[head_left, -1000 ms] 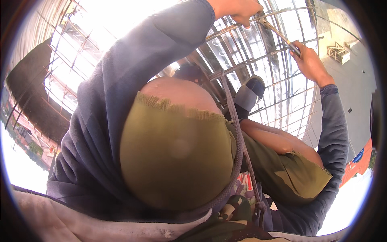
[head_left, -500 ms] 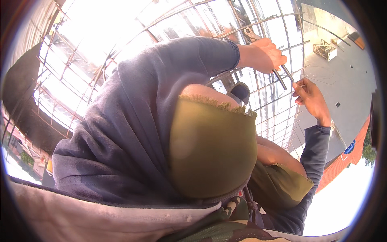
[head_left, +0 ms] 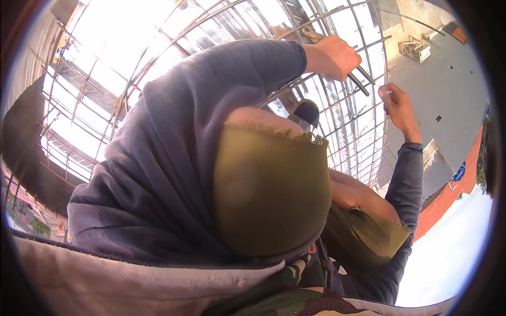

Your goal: The person is assembling a metal scaffolding structure. They are using pliers to twist and secure metal rods together, forming a grid-like framework.

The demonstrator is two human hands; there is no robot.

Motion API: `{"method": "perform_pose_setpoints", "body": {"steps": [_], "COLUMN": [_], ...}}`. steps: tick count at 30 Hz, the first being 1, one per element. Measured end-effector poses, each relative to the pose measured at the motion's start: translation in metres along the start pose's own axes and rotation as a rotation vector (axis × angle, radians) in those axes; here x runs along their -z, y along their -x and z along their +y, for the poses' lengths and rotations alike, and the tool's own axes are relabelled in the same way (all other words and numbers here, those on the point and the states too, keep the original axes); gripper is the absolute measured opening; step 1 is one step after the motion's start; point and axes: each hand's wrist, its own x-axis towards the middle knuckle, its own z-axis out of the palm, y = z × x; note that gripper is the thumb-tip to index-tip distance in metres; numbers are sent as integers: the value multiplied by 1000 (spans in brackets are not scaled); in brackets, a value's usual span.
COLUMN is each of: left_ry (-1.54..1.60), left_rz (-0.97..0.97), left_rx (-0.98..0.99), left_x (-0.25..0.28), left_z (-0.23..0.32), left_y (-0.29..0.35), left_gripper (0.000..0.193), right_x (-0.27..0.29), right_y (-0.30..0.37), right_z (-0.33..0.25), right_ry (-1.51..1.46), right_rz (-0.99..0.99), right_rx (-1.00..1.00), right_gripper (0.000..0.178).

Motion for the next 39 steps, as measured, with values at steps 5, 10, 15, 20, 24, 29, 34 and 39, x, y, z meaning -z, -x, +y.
{"method": "perform_pose_setpoints", "body": {"steps": [5, 10, 15, 20, 24, 29, 34, 39], "left_ry": [12, 66, 72, 153, 209, 99, 20, 196], "left_rz": [-18, -97, -163, -356, -384, -75, 170, -80], "left_rx": [-77, -131, -132, 85, 18, -58, -140, -80], "left_x": [3, -1, -3, 13, 6, -9, -20, 21], "left_z": [-8, -10, 0, -21, -6, -10, -3, -19], "left_y": [12, 10, -17, -9, -26, -6, 18, -8], "left_gripper": [30, 23, 29, 40, 33, 34, 32, 28], "right_x": [-7, -33, 12, -2, -71, -88, -51, -59], "right_y": [11, 45, 89, 30, 4, -24, -9, 2], "right_z": [47, 82, 161, -74, -99, -53, -89, -99], "right_ry": [-685, -638, 120, 317, 372, -95, -439, 594], "right_rz": [-355, -575, -274, 236, 134, 47, -501, 442], "right_rx": [-156, -372, -184, 369, 192, 305, -173, 493], "right_gripper": [32, 40, 66, 76, 58, 33, 24, 29]}}
